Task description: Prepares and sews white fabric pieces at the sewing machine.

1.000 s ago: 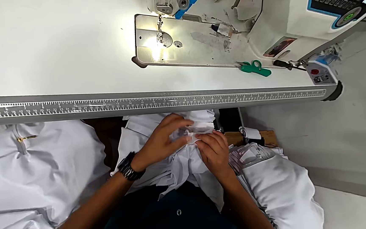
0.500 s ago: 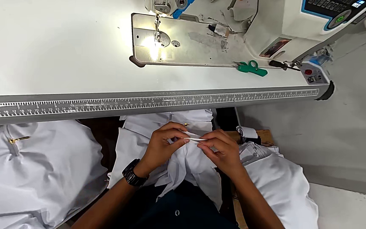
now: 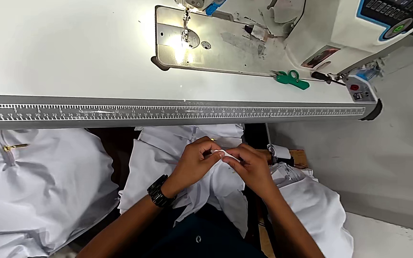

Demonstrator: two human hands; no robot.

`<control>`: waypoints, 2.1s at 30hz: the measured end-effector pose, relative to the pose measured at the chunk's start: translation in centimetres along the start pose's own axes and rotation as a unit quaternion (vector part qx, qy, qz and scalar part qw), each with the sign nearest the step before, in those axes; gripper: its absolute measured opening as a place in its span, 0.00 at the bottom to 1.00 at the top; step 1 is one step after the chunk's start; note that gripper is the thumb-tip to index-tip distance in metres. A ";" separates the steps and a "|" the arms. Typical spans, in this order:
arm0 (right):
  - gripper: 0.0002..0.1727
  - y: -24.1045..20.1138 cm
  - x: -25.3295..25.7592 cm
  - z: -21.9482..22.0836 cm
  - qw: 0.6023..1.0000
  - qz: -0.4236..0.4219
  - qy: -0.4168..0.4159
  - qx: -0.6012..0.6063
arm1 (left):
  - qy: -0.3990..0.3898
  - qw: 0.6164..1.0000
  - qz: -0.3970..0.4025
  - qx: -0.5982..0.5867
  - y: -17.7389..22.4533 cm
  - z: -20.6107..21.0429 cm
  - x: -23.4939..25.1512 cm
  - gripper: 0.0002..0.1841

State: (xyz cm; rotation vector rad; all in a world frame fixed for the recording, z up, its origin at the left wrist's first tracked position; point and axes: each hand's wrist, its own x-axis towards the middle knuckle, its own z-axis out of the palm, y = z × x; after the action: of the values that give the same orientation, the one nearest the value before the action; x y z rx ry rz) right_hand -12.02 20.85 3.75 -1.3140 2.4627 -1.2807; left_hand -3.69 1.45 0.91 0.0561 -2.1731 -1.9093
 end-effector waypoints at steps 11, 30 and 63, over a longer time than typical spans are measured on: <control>0.06 0.8 0.4 -0.7 0.999 0.004 -0.022 -0.043 | 0.075 0.964 -0.010 0.256 -3.0 0.5 -8.7 0.22; 0.07 0.5 0.9 -1.2 0.998 0.031 -0.033 -0.050 | -0.215 0.969 0.116 -0.042 0.4 1.1 -8.8 0.11; 0.06 2.0 -1.4 0.5 0.972 0.106 -0.024 0.208 | 0.163 0.957 0.199 0.130 -1.4 3.0 -4.8 0.05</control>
State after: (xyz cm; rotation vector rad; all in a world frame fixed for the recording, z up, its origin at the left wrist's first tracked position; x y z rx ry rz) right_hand -12.26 22.14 1.60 -0.9384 2.0750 -1.5707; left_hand 0.11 5.12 -1.57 -0.0184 -2.0090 -1.2899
